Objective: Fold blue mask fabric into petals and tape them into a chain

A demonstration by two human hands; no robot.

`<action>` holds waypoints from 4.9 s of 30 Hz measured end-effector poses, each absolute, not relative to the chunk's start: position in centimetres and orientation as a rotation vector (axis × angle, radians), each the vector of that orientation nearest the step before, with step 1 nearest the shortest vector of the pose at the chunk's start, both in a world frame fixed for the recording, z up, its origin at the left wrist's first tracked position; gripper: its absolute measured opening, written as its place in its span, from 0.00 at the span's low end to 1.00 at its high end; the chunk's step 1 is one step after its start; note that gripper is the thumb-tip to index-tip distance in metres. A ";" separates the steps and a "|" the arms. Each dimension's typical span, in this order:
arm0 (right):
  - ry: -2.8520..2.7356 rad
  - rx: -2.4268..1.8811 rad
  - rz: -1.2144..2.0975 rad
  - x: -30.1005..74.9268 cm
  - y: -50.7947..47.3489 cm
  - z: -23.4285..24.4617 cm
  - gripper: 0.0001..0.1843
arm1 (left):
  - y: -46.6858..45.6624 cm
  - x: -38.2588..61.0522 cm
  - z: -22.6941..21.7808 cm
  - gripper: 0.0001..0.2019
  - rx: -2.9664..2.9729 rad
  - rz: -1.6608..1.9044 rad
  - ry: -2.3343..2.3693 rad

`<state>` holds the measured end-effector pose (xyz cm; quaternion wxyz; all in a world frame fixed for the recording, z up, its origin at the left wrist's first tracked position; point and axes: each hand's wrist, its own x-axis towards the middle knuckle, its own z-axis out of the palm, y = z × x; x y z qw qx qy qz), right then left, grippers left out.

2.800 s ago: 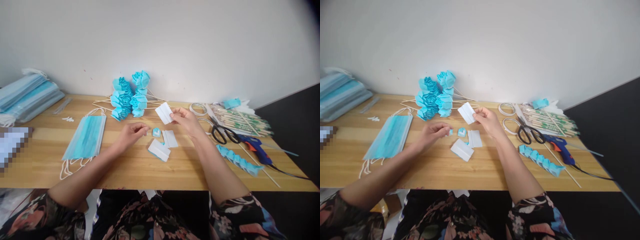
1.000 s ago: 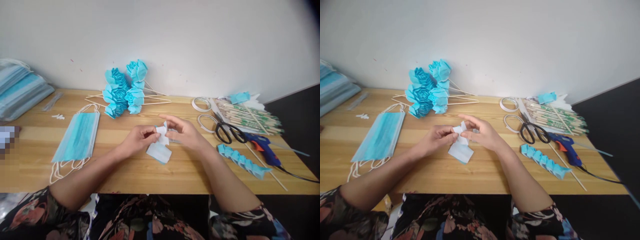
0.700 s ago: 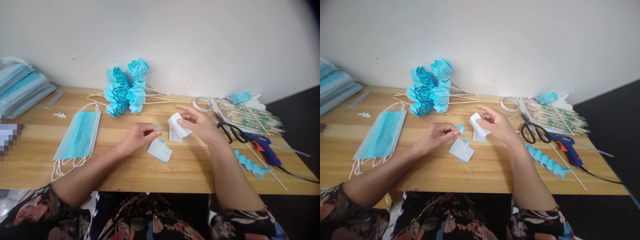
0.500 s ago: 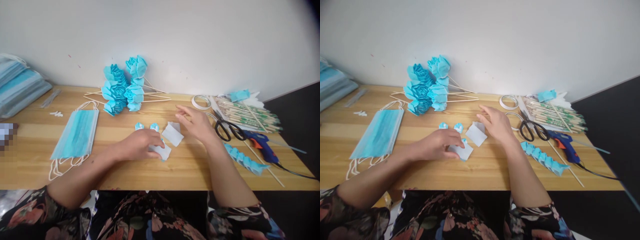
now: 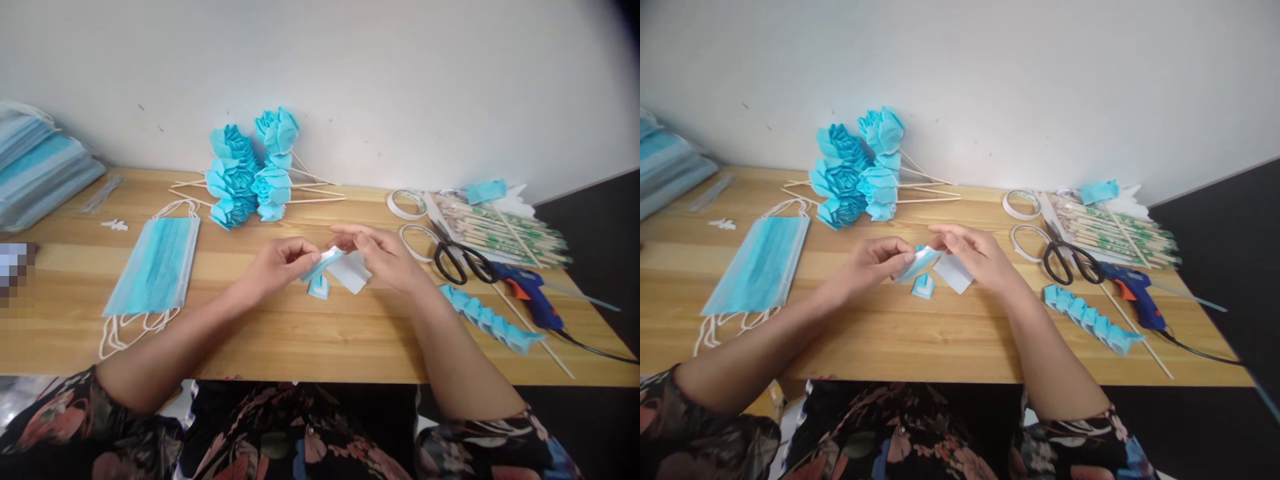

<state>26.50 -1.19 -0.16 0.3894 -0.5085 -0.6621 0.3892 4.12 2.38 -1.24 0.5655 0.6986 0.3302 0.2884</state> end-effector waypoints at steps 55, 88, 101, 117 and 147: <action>-2.361 -1.327 0.262 26.5 -0.6 -0.4 0.09 | 2.9 4.4 -1.6 0.16 1.428 1.014 0.890; -2.103 -1.284 0.360 24.7 -1.4 -0.3 0.04 | 2.6 4.5 -1.9 0.09 1.756 0.804 0.847; -1.983 -1.350 0.617 24.6 -1.9 0.1 0.23 | 3.3 4.5 -2.2 0.11 1.508 0.955 0.840; -2.105 -1.523 0.279 26.5 -0.8 -0.3 0.26 | 4.0 4.0 -2.1 0.11 1.578 1.050 0.974; -2.315 -1.450 0.143 25.8 -0.2 -2.6 0.20 | 4.8 3.5 -3.5 0.11 2.779 0.559 1.177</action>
